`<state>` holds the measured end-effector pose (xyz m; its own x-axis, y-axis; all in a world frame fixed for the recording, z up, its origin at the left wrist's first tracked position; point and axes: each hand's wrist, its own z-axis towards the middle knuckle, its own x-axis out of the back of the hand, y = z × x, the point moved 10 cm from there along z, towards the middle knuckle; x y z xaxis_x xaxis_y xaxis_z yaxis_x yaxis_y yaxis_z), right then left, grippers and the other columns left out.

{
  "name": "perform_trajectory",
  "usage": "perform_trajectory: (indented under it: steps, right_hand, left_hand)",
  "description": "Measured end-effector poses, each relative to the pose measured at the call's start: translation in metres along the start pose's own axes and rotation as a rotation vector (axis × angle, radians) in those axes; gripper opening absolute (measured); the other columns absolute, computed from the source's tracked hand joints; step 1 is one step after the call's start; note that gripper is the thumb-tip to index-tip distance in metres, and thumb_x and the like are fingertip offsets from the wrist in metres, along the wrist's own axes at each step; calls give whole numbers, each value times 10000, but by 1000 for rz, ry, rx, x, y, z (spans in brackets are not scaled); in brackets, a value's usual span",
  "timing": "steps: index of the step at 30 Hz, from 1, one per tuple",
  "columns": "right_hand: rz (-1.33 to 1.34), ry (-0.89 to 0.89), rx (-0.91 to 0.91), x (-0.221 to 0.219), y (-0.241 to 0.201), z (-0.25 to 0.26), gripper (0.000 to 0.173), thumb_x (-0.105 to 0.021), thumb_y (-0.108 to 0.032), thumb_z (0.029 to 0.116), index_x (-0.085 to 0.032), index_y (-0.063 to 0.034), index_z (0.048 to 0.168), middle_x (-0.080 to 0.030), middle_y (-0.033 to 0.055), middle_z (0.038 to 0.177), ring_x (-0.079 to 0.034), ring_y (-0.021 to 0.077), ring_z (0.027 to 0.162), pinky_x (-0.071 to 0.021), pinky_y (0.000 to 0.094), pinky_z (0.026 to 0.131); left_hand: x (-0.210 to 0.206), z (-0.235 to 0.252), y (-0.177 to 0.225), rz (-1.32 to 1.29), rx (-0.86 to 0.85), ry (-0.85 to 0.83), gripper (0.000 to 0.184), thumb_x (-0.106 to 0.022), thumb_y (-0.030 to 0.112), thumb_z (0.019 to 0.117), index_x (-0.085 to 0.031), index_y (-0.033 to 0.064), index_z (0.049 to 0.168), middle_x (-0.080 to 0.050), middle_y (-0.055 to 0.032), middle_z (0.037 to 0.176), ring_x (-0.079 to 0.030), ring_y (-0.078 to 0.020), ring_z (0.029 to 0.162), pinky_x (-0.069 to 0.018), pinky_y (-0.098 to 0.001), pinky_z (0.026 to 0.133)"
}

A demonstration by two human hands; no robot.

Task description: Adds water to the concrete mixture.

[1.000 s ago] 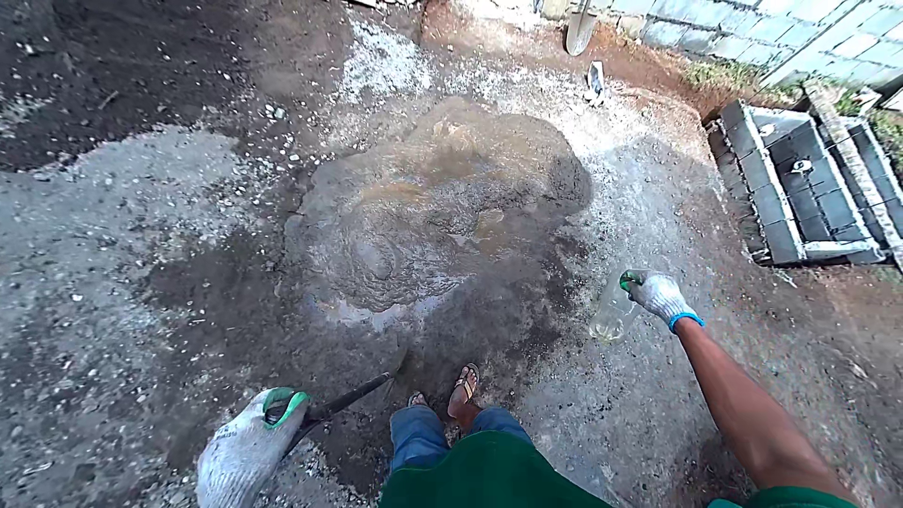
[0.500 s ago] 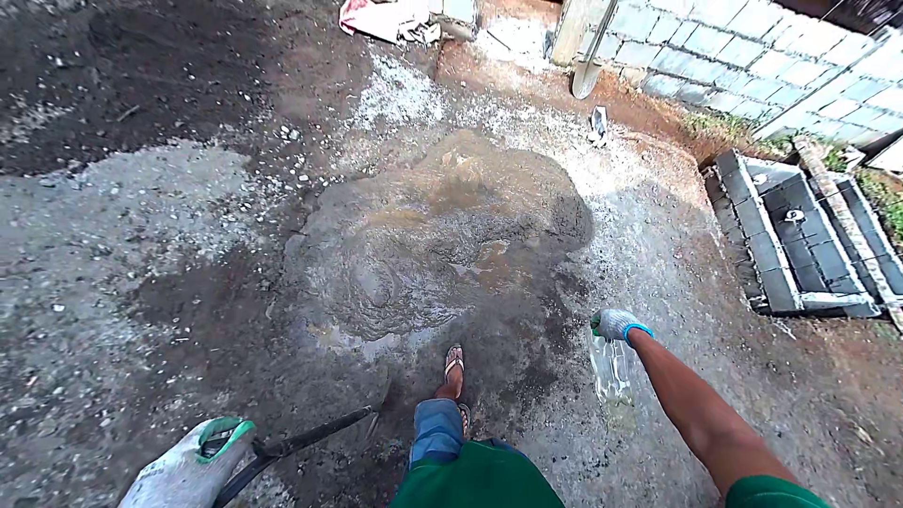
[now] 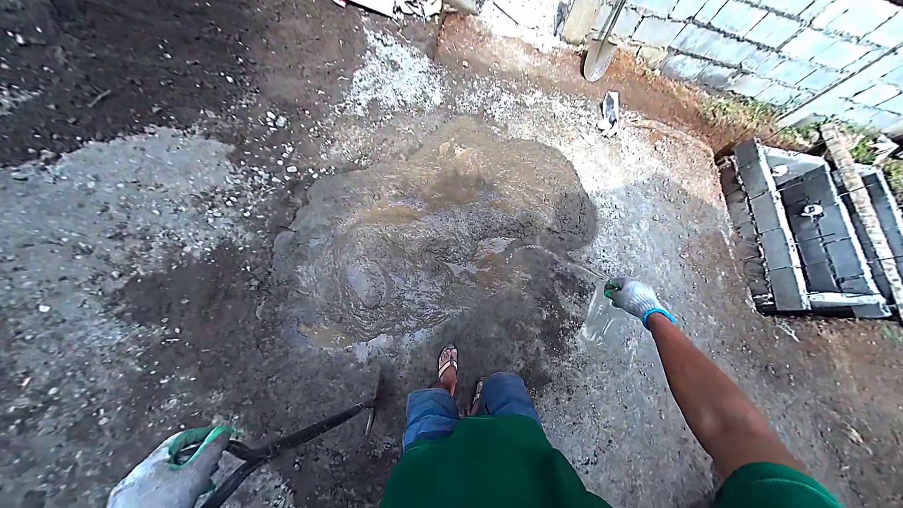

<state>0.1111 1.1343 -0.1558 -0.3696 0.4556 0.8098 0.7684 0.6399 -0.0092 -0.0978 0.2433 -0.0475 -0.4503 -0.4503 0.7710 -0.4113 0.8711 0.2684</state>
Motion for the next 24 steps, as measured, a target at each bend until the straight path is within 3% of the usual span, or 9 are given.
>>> perform_trajectory:
  steps: [5,9,14,19,24]
  right_hand:
    - [134,208,24,3,39,-13,261,-558,-308,986,-746,-203,1132,-747,106,1088,-694,337,1054,-496,650,938]
    - [216,234,-48,-23,83,-23,298,-525,-330,1009,-723,-218,1200,-739,110,1132,-689,330,1089,-501,640,957]
    - [124,82,-70,-65,123,-28,318,-505,-331,1025,-700,-220,1250,-723,131,1194,-673,364,1130,-486,660,963]
    - [-106,-190,-17,-89,123,-19,346,-543,-354,992,-699,-190,1253,-702,161,1237,-641,386,1187,-461,668,989]
    - [-300,-323,55,-92,109,32,345,-629,-387,922,-720,-145,1151,-711,178,1174,-658,400,1133,-481,682,926]
  left_hand:
    - [-15,-21,14,-16,47,14,477,-589,488,960,-686,105,1227,-724,-134,1005,-704,-238,768,-594,-506,740]
    - [-39,-60,6,-64,108,71,479,-579,478,962,-680,88,1222,-722,-124,980,-696,-211,737,-595,-472,711]
    - [-83,-122,-1,-149,166,152,446,-578,436,979,-679,61,1200,-714,-106,937,-688,-182,707,-609,-437,691]
    - [-114,-159,0,-147,157,180,445,-575,434,988,-681,59,1204,-712,-121,972,-689,-195,744,-601,-453,716]
    - [-130,-170,4,-111,149,198,444,-570,465,981,-694,92,1188,-712,-153,1001,-695,-276,826,-571,-558,778]
